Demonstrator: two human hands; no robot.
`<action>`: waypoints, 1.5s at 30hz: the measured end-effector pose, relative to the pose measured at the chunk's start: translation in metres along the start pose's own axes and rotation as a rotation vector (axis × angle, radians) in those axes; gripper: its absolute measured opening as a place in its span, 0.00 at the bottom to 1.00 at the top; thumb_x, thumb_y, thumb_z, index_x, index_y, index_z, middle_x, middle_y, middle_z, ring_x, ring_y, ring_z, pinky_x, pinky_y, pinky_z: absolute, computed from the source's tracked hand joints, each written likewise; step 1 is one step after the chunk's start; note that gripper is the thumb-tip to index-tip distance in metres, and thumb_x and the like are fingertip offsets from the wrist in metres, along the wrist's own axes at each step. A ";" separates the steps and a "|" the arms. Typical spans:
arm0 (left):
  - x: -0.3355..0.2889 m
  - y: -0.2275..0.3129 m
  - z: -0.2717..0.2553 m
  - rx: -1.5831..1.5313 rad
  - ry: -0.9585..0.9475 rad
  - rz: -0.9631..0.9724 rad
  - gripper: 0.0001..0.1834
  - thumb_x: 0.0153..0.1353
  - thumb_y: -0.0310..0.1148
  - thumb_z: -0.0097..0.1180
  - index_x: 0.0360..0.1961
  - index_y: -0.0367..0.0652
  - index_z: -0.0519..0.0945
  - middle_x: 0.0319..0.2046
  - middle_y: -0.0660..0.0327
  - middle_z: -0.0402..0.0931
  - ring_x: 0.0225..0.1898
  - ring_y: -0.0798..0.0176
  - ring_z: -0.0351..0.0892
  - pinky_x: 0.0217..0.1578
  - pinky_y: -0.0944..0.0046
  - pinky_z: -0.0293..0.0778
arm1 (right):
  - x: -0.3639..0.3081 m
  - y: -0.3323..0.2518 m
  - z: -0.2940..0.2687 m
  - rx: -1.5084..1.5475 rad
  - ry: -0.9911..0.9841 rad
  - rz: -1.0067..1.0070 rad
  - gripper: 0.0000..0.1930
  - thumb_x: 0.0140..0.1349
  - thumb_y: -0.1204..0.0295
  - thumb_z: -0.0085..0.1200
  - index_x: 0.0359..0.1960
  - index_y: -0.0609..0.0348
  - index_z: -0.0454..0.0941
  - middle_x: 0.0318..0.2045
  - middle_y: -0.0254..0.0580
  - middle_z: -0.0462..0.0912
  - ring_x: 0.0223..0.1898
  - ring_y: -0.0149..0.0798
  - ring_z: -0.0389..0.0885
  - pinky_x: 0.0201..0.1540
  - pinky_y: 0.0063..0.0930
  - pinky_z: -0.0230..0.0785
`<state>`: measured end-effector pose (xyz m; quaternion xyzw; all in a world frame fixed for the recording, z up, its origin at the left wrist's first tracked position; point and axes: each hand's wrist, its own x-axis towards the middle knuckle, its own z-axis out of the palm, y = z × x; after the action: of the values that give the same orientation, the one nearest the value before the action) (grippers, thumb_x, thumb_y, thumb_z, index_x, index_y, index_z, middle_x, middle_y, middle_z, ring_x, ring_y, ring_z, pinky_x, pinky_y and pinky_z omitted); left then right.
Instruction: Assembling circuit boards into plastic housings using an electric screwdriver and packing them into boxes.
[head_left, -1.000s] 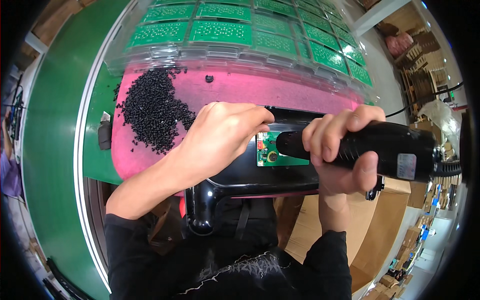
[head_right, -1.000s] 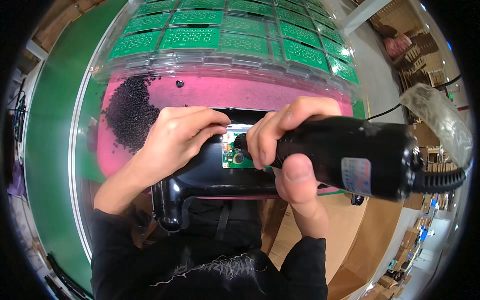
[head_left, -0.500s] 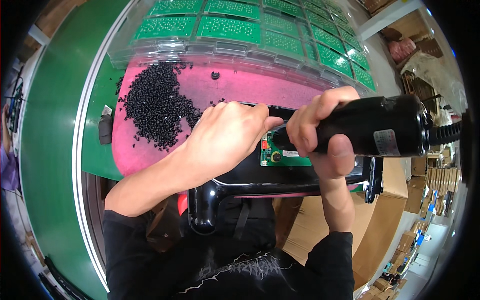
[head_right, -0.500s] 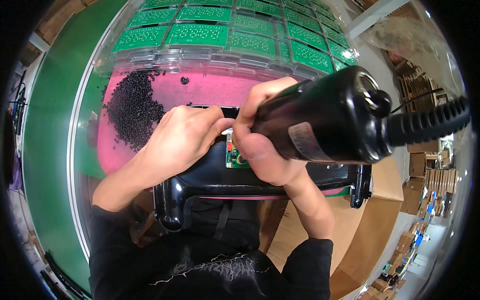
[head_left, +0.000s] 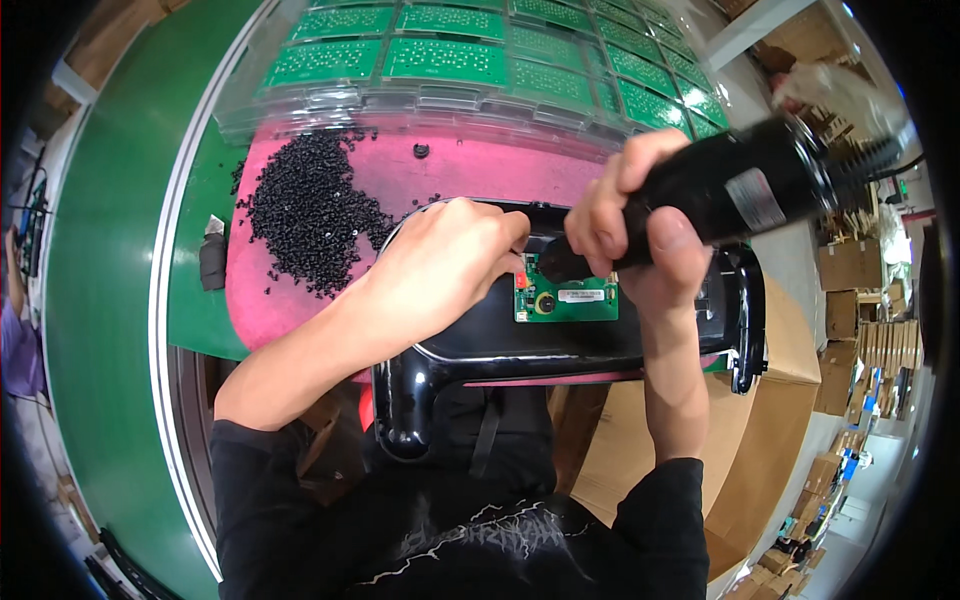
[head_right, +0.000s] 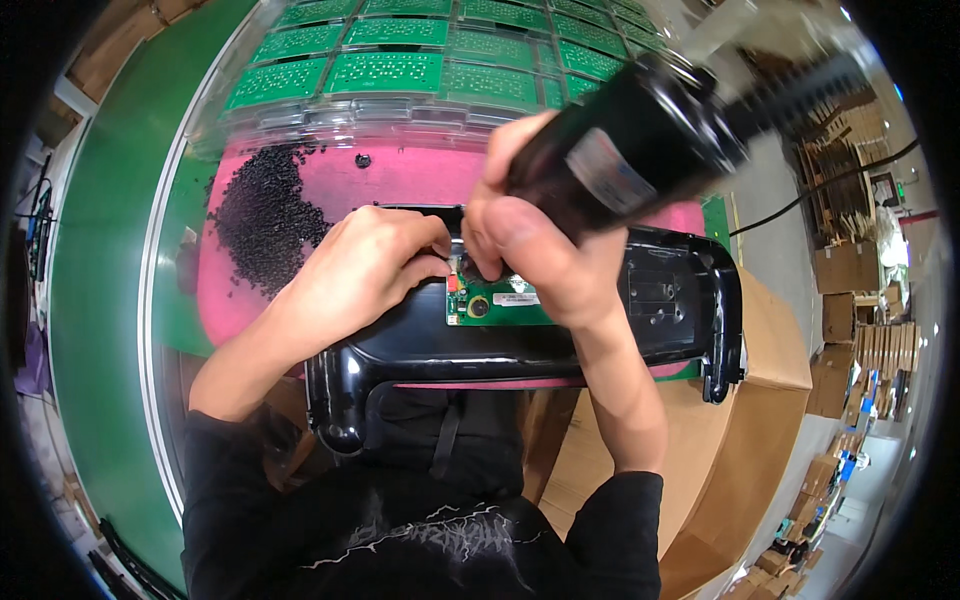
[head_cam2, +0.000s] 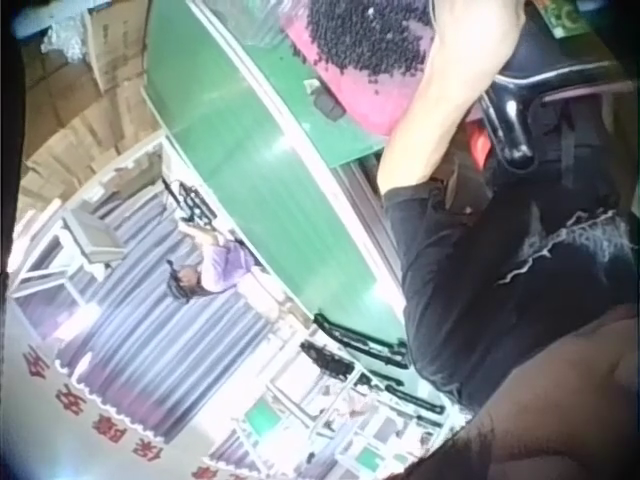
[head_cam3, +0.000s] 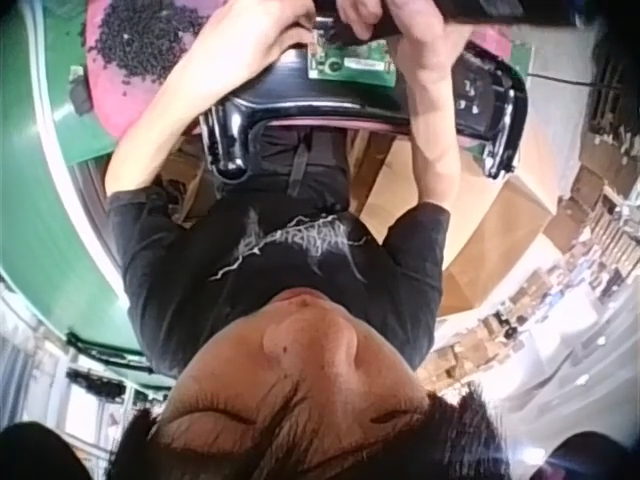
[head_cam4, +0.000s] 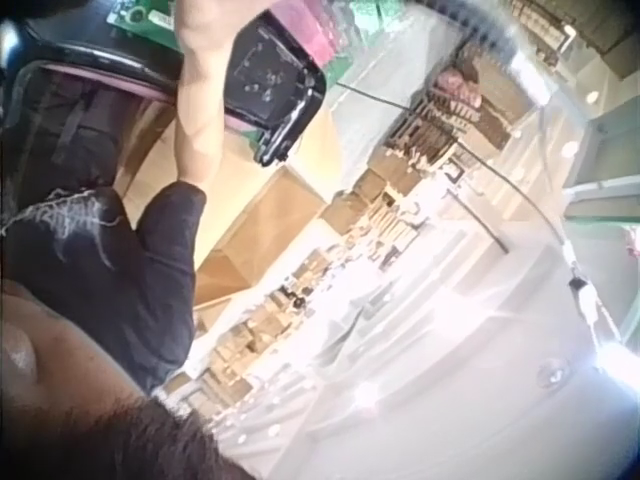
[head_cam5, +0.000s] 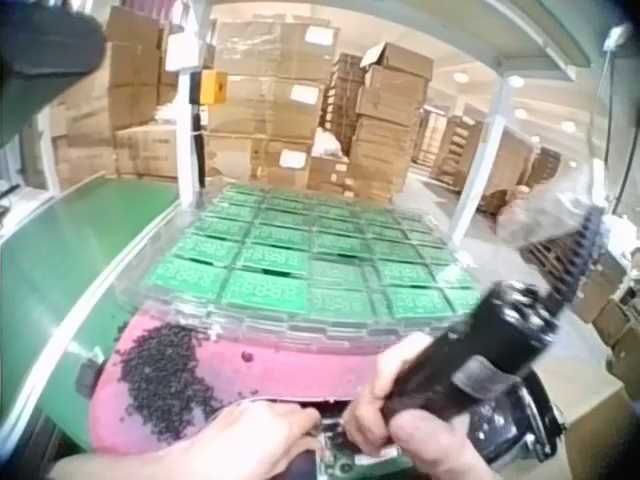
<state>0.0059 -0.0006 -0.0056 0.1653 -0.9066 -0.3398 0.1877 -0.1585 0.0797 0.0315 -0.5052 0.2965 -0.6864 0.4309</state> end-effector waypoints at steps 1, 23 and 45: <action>0.001 0.002 -0.001 -0.012 -0.019 -0.041 0.07 0.55 0.28 0.59 0.32 0.34 0.78 0.26 0.47 0.78 0.32 0.42 0.79 0.33 0.51 0.74 | 0.005 -0.002 -0.003 -0.026 -0.082 0.050 0.19 0.57 0.62 0.57 0.39 0.62 0.65 0.16 0.36 0.69 0.13 0.28 0.65 0.19 0.23 0.62; 0.005 0.004 0.001 -0.202 0.053 0.376 0.07 0.51 0.25 0.63 0.32 0.38 0.78 0.26 0.58 0.77 0.27 0.52 0.79 0.25 0.59 0.74 | -0.034 -0.052 0.031 -0.101 0.165 -0.424 0.23 0.55 0.49 0.58 0.37 0.52 0.64 0.16 0.26 0.69 0.12 0.23 0.68 0.20 0.19 0.63; 0.004 0.006 0.003 -0.026 0.011 0.381 0.07 0.49 0.26 0.63 0.30 0.40 0.79 0.25 0.59 0.77 0.26 0.53 0.79 0.22 0.58 0.72 | -0.030 -0.047 0.035 -0.143 0.121 -0.369 0.24 0.54 0.50 0.59 0.38 0.54 0.64 0.18 0.30 0.71 0.13 0.27 0.69 0.20 0.23 0.64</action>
<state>0.0003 0.0034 -0.0031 -0.0100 -0.9160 -0.3090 0.2557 -0.1351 0.1292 0.0690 -0.5379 0.2725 -0.7600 0.2424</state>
